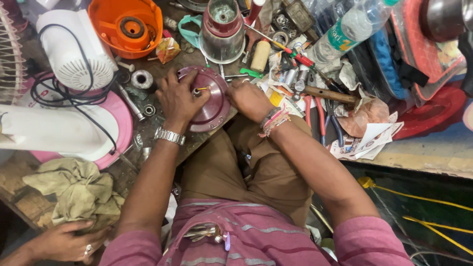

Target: The person works on a maroon circular electrical component on a cluttered workbench. They use a screwdriver to adjust wires and a hammer to tap the component, then apply a substance from a small bottle and continue adjusting the wires.

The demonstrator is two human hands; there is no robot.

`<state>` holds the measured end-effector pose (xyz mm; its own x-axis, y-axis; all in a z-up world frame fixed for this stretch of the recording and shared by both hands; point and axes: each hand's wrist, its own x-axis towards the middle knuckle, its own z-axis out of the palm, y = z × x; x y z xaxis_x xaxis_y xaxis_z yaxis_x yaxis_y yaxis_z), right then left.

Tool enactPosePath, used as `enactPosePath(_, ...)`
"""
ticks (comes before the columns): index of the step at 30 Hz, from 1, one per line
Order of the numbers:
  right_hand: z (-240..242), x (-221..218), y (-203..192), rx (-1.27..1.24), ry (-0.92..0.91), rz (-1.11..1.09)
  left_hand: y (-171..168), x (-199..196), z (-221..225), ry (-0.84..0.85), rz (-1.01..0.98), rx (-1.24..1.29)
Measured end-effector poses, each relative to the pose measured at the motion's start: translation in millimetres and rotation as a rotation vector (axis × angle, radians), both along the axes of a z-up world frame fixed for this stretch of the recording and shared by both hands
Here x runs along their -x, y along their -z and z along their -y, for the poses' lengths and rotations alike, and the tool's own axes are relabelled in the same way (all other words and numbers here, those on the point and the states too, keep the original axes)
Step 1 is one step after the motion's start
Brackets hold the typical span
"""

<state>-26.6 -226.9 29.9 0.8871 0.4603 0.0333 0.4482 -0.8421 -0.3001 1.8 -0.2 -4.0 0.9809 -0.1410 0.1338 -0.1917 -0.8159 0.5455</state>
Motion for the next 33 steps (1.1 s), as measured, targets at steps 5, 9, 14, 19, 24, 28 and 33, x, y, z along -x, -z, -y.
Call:
enactPosePath(5,-2.2,-2.1,23.6,0.034,0.049,0.001,2.8,1.0,-0.7,0.019,0.022,0.002)
enactPosePath(9,18.9,-10.2,26.6,-0.152,0.100,-0.004,-0.1,-0.9,-1.4,0.031,0.013,0.001)
enactPosePath(14,128.1,9.8,4.1,0.315,0.404,0.142,0.5,0.7,-3.6,0.023,-0.007,0.007)
enactPosePath(19,190.9,36.9,2.9,0.633,0.412,0.163,-1.8,-2.2,0.7,0.012,-0.027,0.011)
enactPosePath(24,165.4,30.1,-45.0,0.501,0.353,0.008,-2.6,-2.6,-3.7,0.041,-0.013,0.024)
enactPosePath(28,130.9,33.0,-90.1,0.490,0.223,-0.053,2.2,-11.2,-9.1,0.155,0.021,0.022)
enactPosePath(33,70.9,37.7,-99.0,0.070,-0.169,-0.281,-0.9,-27.3,-13.4,0.322,-0.055,-0.007)
